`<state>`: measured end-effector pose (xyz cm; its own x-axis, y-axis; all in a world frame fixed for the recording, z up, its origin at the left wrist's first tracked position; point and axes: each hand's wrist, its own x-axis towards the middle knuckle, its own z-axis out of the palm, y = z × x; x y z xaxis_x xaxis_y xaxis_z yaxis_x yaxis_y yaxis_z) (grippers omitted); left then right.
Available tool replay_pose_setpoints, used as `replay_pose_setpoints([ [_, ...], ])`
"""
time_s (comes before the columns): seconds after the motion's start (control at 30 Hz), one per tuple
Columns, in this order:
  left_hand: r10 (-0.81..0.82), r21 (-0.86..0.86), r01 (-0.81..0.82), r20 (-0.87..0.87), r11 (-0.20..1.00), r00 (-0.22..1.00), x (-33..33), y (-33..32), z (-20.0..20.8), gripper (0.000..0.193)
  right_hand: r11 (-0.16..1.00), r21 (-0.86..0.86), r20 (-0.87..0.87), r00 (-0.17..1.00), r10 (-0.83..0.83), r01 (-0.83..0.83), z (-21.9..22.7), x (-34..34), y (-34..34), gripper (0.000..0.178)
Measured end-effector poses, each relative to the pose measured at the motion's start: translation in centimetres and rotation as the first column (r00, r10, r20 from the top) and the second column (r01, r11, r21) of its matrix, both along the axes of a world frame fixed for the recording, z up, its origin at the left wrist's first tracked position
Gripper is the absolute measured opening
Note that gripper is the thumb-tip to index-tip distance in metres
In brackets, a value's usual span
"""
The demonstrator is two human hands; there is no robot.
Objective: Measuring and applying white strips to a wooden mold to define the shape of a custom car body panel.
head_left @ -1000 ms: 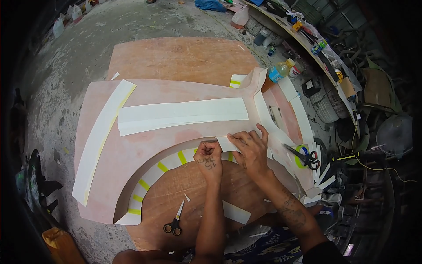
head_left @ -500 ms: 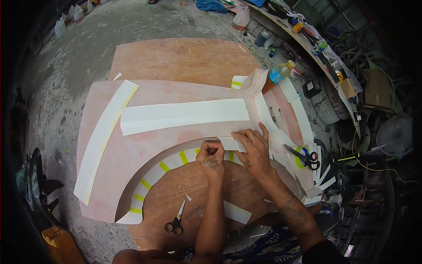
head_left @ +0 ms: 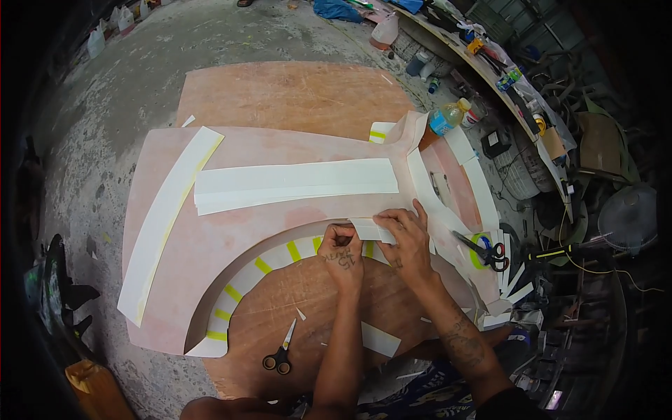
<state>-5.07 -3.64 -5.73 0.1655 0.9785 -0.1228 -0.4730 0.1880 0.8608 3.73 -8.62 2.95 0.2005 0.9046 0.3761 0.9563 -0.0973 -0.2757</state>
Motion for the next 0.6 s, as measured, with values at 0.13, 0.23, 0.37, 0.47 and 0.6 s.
replay_pose_setpoints([
  [0.13, 0.006, 0.003, -0.007, 0.009, 1.0, 1.0, 0.1, 0.1, 0.1, 0.014, 1.0, 0.008, -0.015, 1.0, 0.009, -0.009, -0.1, 0.0, 0.0, 0.043],
  [0.23, 0.023, 0.023, -0.024, 0.016, 0.999, 1.0, 0.0, 0.2, 0.0, 0.013, 1.0, -0.024, -0.001, 1.0, 0.018, -0.018, 0.1, -0.1, -0.1, 0.044],
  [0.37, 0.02, -0.014, -0.021, -0.025, 1.0, 0.999, -0.1, 0.4, 0.5, 0.013, 0.999, -0.043, 0.027, 0.999, 0.023, -0.021, 0.2, 0.0, -0.3, 0.045],
  [0.47, 0.019, -0.033, -0.021, -0.066, 0.999, 0.998, -0.5, 0.6, 0.9, 0.013, 0.998, -0.055, 0.041, 0.999, 0.032, -0.029, 0.2, 0.0, -0.3, 0.046],
  [0.6, 0.041, -0.071, -0.037, 0.058, 0.997, 0.997, -1.3, 1.2, 1.1, 0.015, 0.995, -0.094, 0.086, 0.996, 0.026, -0.018, 0.7, -0.7, 0.0, 0.047],
])
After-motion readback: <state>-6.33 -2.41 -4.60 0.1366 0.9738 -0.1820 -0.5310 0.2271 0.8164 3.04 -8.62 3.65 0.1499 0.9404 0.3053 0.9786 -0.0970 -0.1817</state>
